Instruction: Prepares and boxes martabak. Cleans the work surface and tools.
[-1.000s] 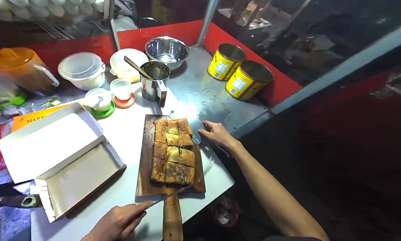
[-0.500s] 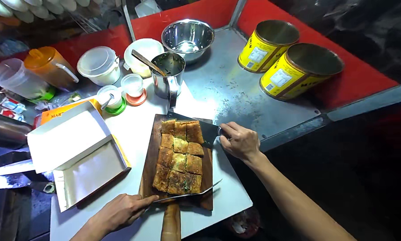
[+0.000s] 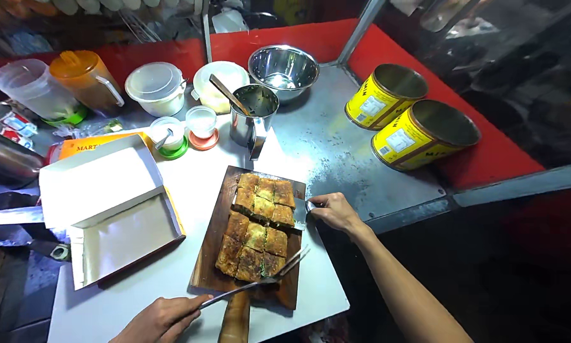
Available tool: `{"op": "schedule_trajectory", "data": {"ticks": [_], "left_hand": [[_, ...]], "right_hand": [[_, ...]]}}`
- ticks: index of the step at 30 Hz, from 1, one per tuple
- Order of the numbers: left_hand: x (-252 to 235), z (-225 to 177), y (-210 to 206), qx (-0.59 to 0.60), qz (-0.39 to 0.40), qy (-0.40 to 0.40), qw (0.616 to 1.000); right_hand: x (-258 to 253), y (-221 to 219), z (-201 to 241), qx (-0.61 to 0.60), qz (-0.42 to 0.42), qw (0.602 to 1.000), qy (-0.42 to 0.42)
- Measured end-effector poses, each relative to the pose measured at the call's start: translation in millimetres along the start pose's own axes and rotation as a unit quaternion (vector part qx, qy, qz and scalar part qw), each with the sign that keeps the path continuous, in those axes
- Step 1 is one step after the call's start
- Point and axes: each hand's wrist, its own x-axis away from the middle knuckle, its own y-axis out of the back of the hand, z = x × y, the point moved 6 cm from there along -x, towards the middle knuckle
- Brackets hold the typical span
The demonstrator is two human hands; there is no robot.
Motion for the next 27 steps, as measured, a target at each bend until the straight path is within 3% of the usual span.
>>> {"op": "schedule_trajectory", "data": {"ticks": [5,9,14,17,23,27], "left_hand": [[41,0,7,0.116,-0.084,0.161,0.977],[65,8,5,0.177,-0.162,0.247,0.939],[64,40,30,0.097,-0.357,0.249,0.895],[63,50,52,0.108,-0.397,0.237,0.880],[88,8,40,0.202,-0.469,0.221,0.831],[80,-25,28,0.163,-0.428,0.264,0.849]], "right_hand": [[-4,2,1,0.020,-0.015,1.000,0.014],[-3,5,1,0.032,-0.063,0.995,0.076],[-7,29,35,0.062,-0.082,0.986,0.128],[-20,29,69,0.076,-0.049,0.983,0.158],[-63,-47,178,0.021,0.017,0.966,0.258],[-100,-113,250,0.040,0.129,0.937,0.323]]}}
